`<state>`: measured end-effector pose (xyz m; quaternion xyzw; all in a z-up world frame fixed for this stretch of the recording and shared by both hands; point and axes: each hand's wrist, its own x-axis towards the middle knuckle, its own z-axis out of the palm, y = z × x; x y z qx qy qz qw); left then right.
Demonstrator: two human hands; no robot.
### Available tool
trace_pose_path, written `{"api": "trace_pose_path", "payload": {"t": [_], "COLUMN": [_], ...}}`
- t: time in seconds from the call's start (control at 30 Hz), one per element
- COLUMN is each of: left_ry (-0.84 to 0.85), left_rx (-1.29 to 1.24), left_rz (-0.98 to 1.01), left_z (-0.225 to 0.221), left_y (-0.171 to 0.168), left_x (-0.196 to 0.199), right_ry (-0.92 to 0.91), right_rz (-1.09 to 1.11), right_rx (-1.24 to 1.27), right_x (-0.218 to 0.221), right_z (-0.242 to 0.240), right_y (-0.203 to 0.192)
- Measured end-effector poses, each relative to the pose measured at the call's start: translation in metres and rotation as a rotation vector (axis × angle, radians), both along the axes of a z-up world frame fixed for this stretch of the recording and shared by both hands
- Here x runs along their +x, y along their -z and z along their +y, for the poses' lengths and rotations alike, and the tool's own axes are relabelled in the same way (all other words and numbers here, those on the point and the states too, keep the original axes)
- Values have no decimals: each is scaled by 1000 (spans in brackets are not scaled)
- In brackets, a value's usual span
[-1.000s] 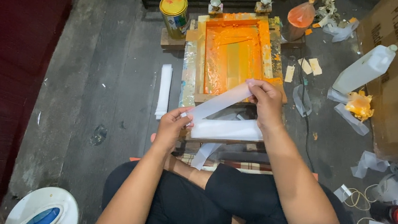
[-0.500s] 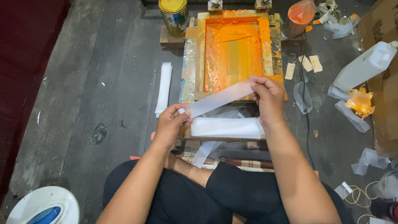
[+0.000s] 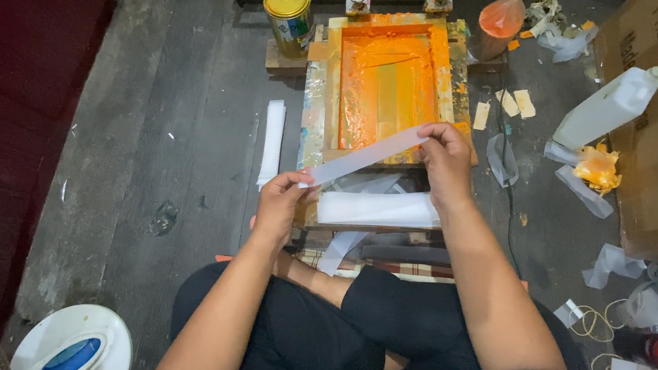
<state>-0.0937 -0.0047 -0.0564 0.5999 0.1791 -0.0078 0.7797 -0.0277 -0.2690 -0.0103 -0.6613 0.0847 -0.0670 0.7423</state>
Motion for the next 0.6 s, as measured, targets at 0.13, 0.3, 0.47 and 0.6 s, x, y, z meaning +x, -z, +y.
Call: {"api": "trace_pose_path", "payload": {"t": [0.13, 0.3, 0.47, 0.6], "left_ry": [8, 23, 32, 54], "left_rx": [-40, -136, -84, -74], "left_rz": [9, -32, -40, -40], "left_z": [-1, -1, -2, 1], "left_y": [-7, -27, -16, -4], "left_x": [-1, -7, -6, -3], "right_ry": [-29, 4, -19, -154], "right_rz": [20, 9, 20, 0], "right_rx": [16, 97, 226, 516], "right_x": [1, 2, 1, 16], "right_z": [-2, -1, -4, -17], "right_y": [3, 2, 0, 32]}}
